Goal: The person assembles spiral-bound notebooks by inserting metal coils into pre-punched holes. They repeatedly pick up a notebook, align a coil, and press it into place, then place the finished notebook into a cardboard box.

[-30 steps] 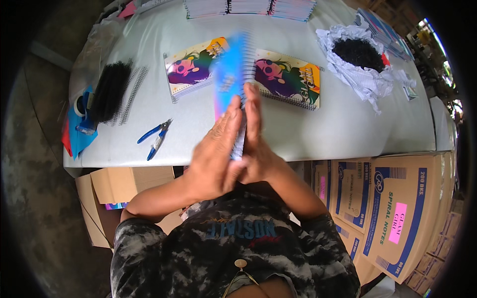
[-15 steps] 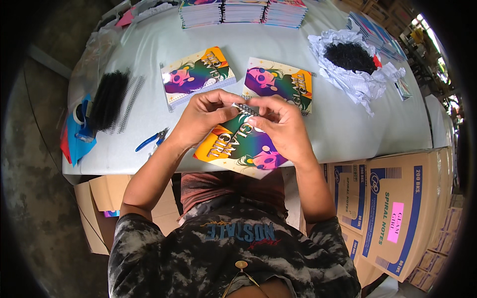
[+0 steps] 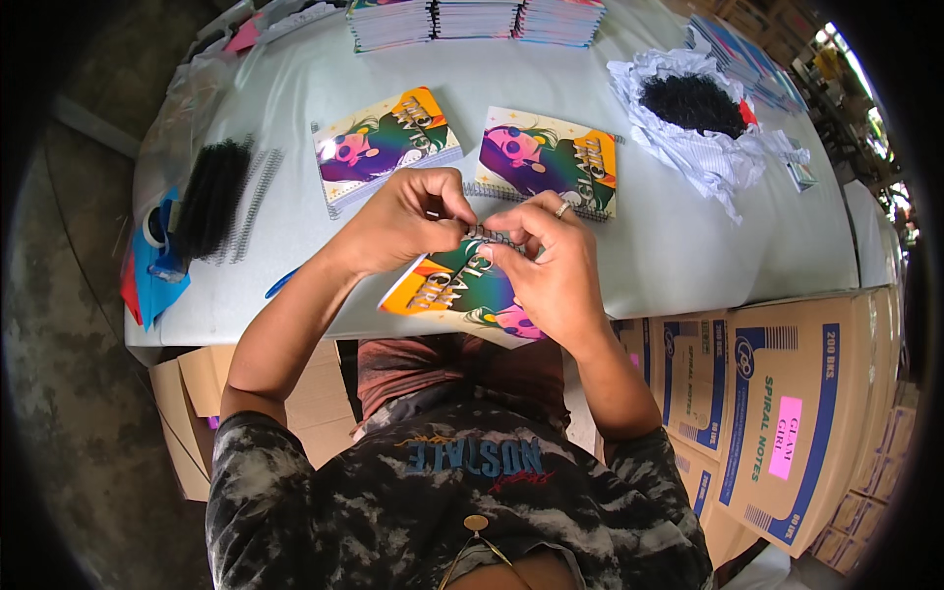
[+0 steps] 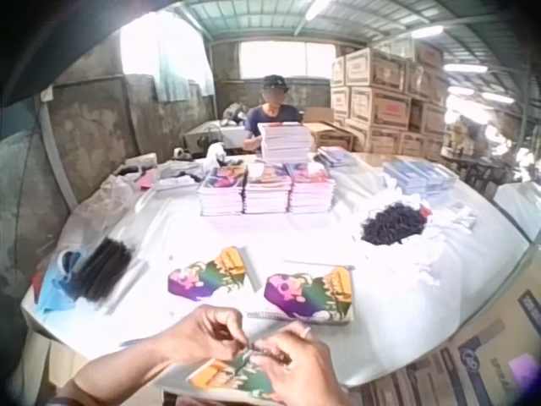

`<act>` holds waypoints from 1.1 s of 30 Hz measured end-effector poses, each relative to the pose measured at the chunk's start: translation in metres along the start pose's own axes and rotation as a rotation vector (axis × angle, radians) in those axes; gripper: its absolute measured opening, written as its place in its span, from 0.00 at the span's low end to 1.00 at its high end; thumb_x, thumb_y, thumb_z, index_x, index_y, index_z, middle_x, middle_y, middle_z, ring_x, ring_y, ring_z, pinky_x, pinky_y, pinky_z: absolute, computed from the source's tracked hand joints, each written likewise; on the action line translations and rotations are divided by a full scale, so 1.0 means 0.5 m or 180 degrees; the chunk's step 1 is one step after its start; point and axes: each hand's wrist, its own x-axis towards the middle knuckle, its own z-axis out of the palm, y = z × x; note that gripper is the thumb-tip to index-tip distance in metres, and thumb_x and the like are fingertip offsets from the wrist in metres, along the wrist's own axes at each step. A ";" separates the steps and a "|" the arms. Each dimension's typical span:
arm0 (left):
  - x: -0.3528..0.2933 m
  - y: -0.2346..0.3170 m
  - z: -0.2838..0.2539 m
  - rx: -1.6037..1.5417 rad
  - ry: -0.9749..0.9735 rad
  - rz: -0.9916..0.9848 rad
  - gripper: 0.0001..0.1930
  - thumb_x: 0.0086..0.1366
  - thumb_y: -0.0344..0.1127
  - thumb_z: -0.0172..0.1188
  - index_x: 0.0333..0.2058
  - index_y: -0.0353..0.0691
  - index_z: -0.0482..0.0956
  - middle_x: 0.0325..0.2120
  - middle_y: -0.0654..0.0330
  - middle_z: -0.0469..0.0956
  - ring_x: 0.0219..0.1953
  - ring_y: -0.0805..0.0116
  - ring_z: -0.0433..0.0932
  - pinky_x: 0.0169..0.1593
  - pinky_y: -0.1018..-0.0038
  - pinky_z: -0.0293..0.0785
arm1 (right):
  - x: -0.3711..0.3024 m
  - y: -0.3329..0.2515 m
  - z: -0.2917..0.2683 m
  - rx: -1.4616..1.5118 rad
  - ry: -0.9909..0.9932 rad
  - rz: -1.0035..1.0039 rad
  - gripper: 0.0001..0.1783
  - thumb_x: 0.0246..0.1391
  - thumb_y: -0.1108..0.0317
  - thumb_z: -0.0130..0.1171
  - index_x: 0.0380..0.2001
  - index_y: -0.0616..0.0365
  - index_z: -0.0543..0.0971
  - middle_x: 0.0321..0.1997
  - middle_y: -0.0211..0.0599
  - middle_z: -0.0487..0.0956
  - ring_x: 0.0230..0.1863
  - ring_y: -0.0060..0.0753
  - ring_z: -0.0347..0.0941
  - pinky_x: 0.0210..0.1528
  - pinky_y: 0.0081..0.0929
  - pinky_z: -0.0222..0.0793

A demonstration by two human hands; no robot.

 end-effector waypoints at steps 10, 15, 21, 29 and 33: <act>0.021 -0.018 0.037 -0.0155 0.0004 -0.0197 0.06 0.46 0.19 0.54 0.22 0.38 0.71 0.21 0.69 0.66 0.25 0.82 0.67 0.31 0.84 0.63 | -0.025 0.010 -0.024 0.0746 -0.0183 0.0701 0.11 0.41 0.80 0.60 0.32 0.65 0.74 0.30 0.44 0.76 0.30 0.38 0.74 0.31 0.27 0.69; 0.021 -0.036 0.048 0.0157 0.0012 0.0021 0.02 0.56 0.26 0.56 0.30 0.36 0.74 0.26 0.65 0.73 0.28 0.81 0.69 0.34 0.82 0.66 | -0.026 0.012 -0.057 0.0177 -0.0050 0.0154 0.11 0.44 0.79 0.59 0.35 0.66 0.76 0.33 0.36 0.78 0.35 0.23 0.74 0.39 0.20 0.68; 0.105 -0.061 0.092 0.1138 0.1810 0.1382 0.15 0.64 0.35 0.52 0.45 0.32 0.66 0.24 0.62 0.74 0.24 0.81 0.68 0.27 0.80 0.67 | 0.049 0.063 -0.162 -0.0489 0.2522 -0.1077 0.17 0.49 0.74 0.57 0.44 0.65 0.75 0.46 0.42 0.76 0.49 0.33 0.69 0.54 0.26 0.59; 0.248 -0.209 0.027 0.4302 0.2851 0.1148 0.19 0.57 0.40 0.56 0.47 0.46 0.69 0.45 0.48 0.67 0.49 0.55 0.65 0.48 0.59 0.62 | 0.086 0.383 -0.075 -0.0764 0.1896 0.0472 0.21 0.51 0.73 0.52 0.49 0.66 0.69 0.54 0.56 0.68 0.49 0.51 0.70 0.53 0.33 0.64; 0.198 -0.090 -0.086 0.4567 0.2748 0.1178 0.24 0.54 0.43 0.59 0.49 0.43 0.68 0.50 0.46 0.63 0.53 0.52 0.62 0.52 0.57 0.59 | 0.082 0.344 -0.067 -0.0951 0.1927 0.0475 0.21 0.51 0.72 0.52 0.50 0.66 0.69 0.53 0.54 0.69 0.53 0.50 0.67 0.53 0.31 0.63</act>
